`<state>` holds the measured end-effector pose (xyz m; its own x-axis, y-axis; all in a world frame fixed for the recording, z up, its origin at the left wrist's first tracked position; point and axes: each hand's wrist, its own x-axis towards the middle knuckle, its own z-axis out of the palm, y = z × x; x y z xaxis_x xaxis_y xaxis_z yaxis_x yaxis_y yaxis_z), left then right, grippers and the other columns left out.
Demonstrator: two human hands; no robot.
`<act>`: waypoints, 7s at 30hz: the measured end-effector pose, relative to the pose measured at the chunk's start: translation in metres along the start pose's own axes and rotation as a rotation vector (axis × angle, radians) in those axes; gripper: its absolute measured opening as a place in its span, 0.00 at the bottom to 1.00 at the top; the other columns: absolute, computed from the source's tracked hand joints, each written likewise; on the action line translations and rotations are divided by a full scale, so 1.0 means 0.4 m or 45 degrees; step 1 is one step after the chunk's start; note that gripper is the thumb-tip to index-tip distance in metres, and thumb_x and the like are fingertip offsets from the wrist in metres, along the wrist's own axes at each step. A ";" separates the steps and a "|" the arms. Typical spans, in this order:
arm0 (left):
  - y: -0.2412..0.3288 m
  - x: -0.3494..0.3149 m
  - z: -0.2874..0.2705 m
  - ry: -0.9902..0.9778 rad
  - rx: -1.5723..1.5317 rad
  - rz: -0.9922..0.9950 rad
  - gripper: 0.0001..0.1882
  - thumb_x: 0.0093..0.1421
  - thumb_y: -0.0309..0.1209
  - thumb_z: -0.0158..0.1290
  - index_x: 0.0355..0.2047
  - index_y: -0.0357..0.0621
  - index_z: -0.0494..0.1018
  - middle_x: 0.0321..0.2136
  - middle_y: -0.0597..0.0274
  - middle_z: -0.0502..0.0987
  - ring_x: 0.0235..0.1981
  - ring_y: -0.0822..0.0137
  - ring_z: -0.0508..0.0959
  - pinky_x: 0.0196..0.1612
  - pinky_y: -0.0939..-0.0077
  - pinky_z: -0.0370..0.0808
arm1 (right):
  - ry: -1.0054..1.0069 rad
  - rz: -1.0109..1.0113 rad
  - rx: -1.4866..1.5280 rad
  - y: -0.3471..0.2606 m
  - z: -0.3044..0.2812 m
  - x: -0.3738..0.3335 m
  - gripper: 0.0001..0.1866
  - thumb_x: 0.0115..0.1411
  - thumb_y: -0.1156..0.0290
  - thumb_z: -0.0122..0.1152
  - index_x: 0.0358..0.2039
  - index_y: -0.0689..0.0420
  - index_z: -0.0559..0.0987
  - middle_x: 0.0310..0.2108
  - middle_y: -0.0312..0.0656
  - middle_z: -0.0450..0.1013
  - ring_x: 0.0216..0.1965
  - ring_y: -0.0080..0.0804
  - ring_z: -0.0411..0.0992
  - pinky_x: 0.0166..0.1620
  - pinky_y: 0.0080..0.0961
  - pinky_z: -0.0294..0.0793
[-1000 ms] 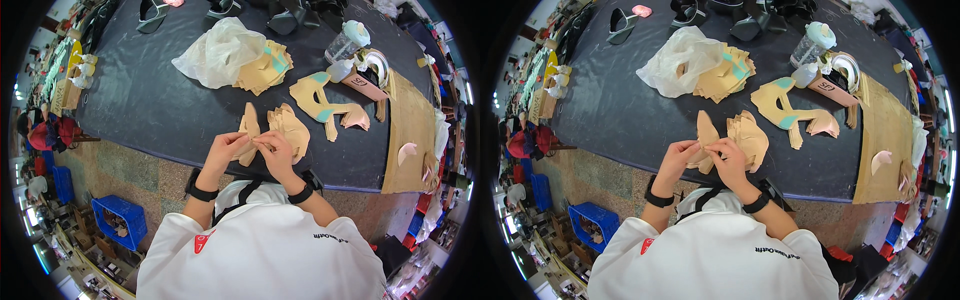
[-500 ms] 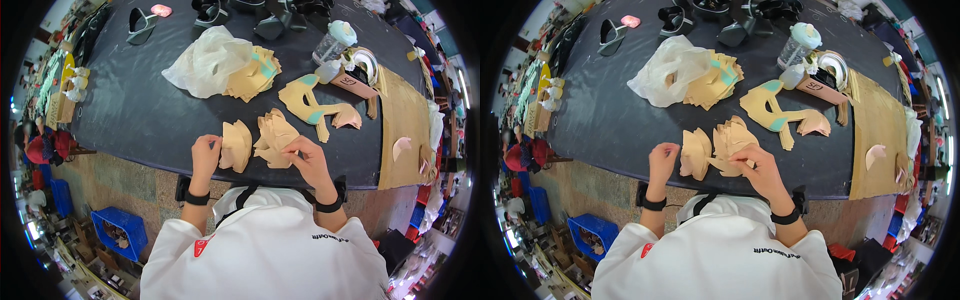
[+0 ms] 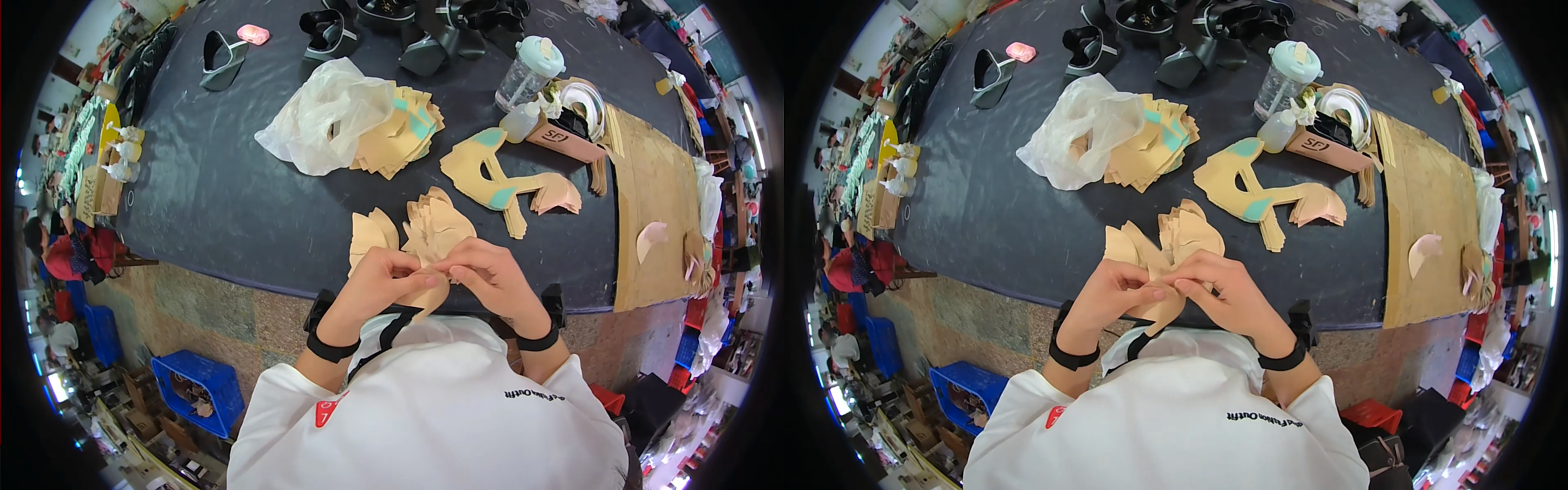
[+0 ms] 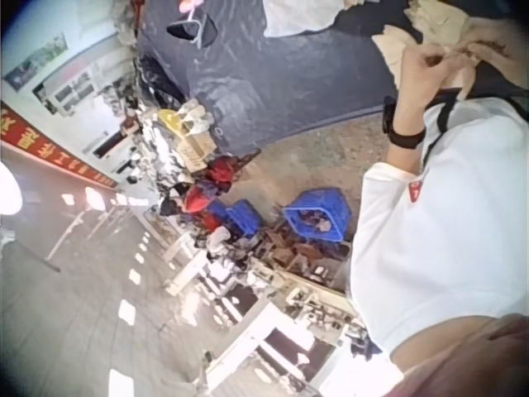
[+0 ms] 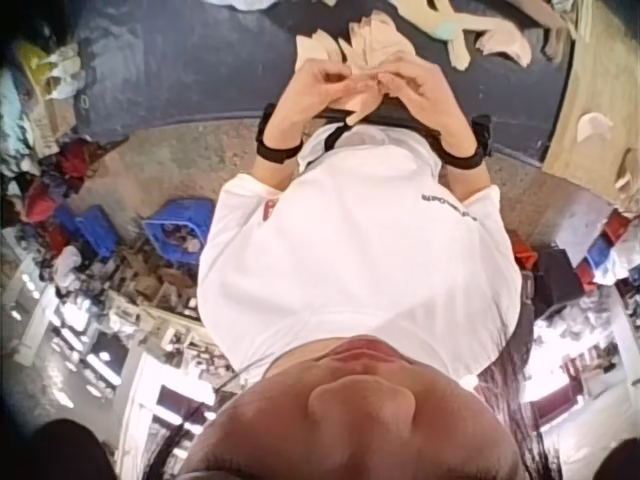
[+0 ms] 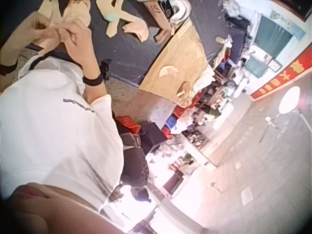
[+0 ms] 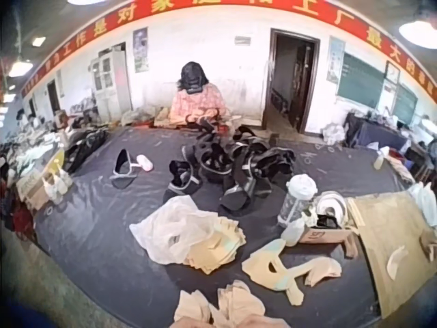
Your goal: Inspecting and sorting pre-cut shoe components on a production table.
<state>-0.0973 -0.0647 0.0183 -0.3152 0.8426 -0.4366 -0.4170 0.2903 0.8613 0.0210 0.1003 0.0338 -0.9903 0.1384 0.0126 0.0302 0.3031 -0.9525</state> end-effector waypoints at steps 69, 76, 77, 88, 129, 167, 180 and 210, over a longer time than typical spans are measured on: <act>0.027 0.009 0.044 0.099 0.231 0.298 0.07 0.49 0.25 0.59 0.29 0.34 0.78 0.17 0.71 0.74 0.20 0.84 0.66 0.23 0.89 0.62 | 0.108 -0.415 -0.409 0.001 -0.035 0.018 0.07 0.42 0.76 0.65 0.25 0.56 0.79 0.23 0.36 0.71 0.24 0.33 0.70 0.27 0.24 0.70; 0.008 0.016 0.035 0.139 0.243 0.306 0.06 0.49 0.25 0.58 0.27 0.35 0.78 0.15 0.72 0.72 0.19 0.84 0.64 0.20 0.87 0.59 | 0.186 -0.464 -0.444 -0.001 -0.023 0.020 0.08 0.40 0.77 0.65 0.25 0.55 0.78 0.23 0.36 0.70 0.25 0.32 0.70 0.27 0.24 0.70; 0.005 0.018 0.035 0.170 0.228 0.312 0.05 0.49 0.25 0.58 0.27 0.34 0.78 0.15 0.71 0.72 0.19 0.84 0.64 0.20 0.87 0.58 | 0.214 -0.460 -0.450 0.000 -0.020 0.019 0.08 0.40 0.77 0.65 0.25 0.56 0.78 0.24 0.36 0.70 0.26 0.32 0.70 0.28 0.24 0.70; -0.030 0.027 0.045 0.291 -0.013 0.446 0.05 0.52 0.24 0.55 0.29 0.35 0.78 0.19 0.69 0.74 0.20 0.83 0.65 0.21 0.87 0.59 | 0.385 -0.199 -0.229 -0.027 0.015 0.018 0.09 0.41 0.80 0.63 0.27 0.57 0.79 0.26 0.38 0.71 0.29 0.30 0.71 0.30 0.21 0.71; -0.207 0.039 0.026 -0.143 -0.066 0.335 0.10 0.51 0.22 0.56 0.35 0.37 0.74 0.32 0.65 0.75 0.34 0.75 0.72 0.38 0.79 0.68 | 0.149 0.580 1.101 0.158 0.032 -0.073 0.24 0.53 0.71 0.61 0.49 0.65 0.67 0.43 0.38 0.71 0.42 0.21 0.70 0.44 0.21 0.70; -0.242 0.156 -0.018 0.059 -1.219 0.009 0.18 0.65 0.38 0.33 0.51 0.46 0.62 0.46 0.61 0.70 0.47 0.66 0.70 0.48 0.68 0.65 | 0.680 0.295 -0.358 0.239 0.074 -0.018 0.13 0.50 0.75 0.59 0.38 0.51 0.80 0.35 0.37 0.70 0.40 0.35 0.63 0.44 0.26 0.64; -0.185 0.072 -0.066 0.473 -0.780 0.473 0.04 0.59 0.23 0.47 0.33 0.42 0.64 0.29 0.64 0.74 0.31 0.77 0.74 0.36 0.86 0.70 | 0.698 0.146 -0.864 0.170 0.076 -0.013 0.14 0.47 0.74 0.61 0.37 0.53 0.79 0.35 0.38 0.69 0.41 0.37 0.63 0.46 0.30 0.62; -0.028 0.028 0.065 0.267 -0.523 0.358 0.19 0.50 0.18 0.56 0.41 0.40 0.64 0.27 0.64 0.76 0.28 0.78 0.75 0.28 0.91 0.69 | 0.305 0.375 1.181 0.046 0.031 -0.007 0.21 0.47 0.79 0.64 0.42 0.61 0.69 0.35 0.41 0.71 0.34 0.19 0.69 0.32 0.12 0.70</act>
<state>-0.0743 -0.0467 0.0105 -0.6088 0.7413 -0.2827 -0.5776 -0.1698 0.7985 0.0228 0.0937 0.0125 -0.9037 0.3070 -0.2984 0.0508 -0.6151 -0.7868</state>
